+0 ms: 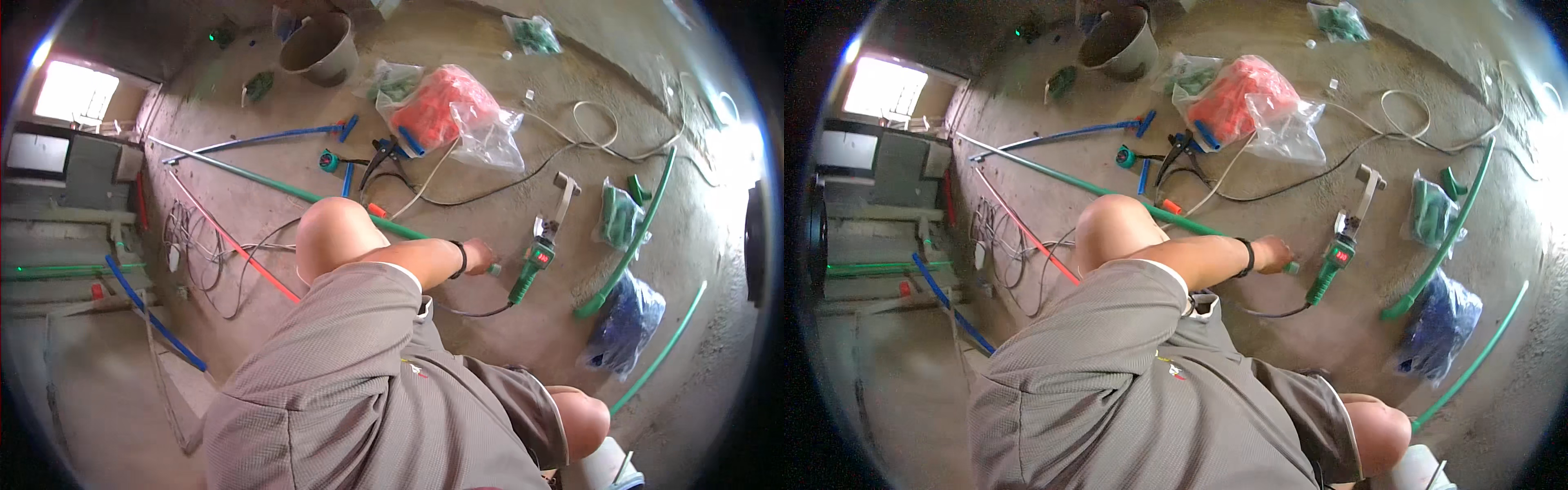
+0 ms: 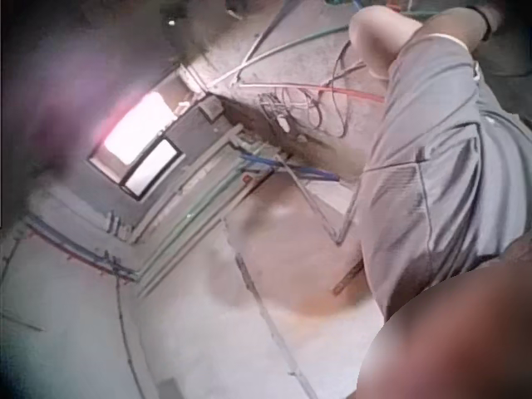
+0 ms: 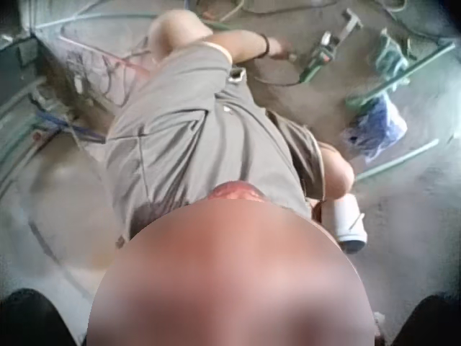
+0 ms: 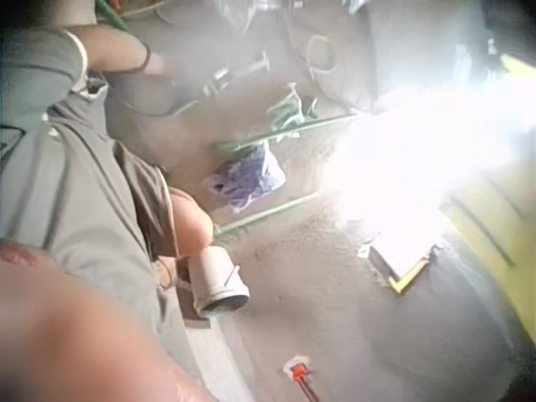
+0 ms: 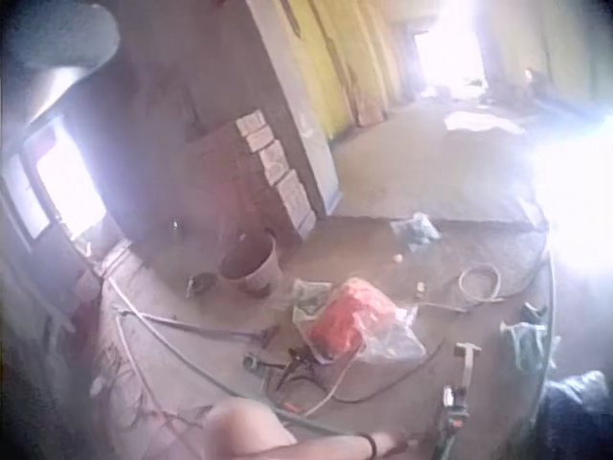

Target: Fitting together green plastic pipes using a heat-fusion welding tool and connectors.

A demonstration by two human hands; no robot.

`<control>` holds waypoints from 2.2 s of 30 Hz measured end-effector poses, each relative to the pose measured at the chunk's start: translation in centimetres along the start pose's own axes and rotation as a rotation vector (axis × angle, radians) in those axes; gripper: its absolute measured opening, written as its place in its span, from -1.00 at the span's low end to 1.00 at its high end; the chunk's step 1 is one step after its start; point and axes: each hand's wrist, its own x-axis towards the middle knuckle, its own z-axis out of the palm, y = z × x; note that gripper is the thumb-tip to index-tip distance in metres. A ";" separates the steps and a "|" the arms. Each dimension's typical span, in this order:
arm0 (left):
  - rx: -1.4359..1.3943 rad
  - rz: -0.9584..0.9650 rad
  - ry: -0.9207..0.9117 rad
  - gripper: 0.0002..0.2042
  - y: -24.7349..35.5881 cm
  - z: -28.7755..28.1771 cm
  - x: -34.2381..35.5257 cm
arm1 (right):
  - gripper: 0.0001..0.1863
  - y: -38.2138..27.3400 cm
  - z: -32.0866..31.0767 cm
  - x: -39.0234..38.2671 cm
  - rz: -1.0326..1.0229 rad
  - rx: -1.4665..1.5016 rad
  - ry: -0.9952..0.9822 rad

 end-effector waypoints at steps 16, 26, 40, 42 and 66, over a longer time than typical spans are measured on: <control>-0.228 0.167 0.572 -0.67 -6.1 -17.6 -1.8 | -0.52 -0.6 27.7 24.0 0.223 -1.013 -0.136; -0.115 0.313 0.991 -0.81 -4.9 -23.9 -0.2 | -0.52 -2.1 45.2 23.3 -0.100 -1.671 -0.169; -0.381 0.345 0.827 -0.64 -2.8 -26.2 -6.7 | -0.79 27.6 52.9 21.5 -0.325 -1.906 -0.597; -0.369 0.199 0.696 -0.59 -2.1 -26.5 -8.0 | -0.88 27.9 51.4 21.5 -0.658 -1.980 -0.739; -0.212 -0.201 0.568 -0.60 -6.0 -20.3 -8.6 | -0.45 20.4 17.5 20.4 0.305 -1.681 0.115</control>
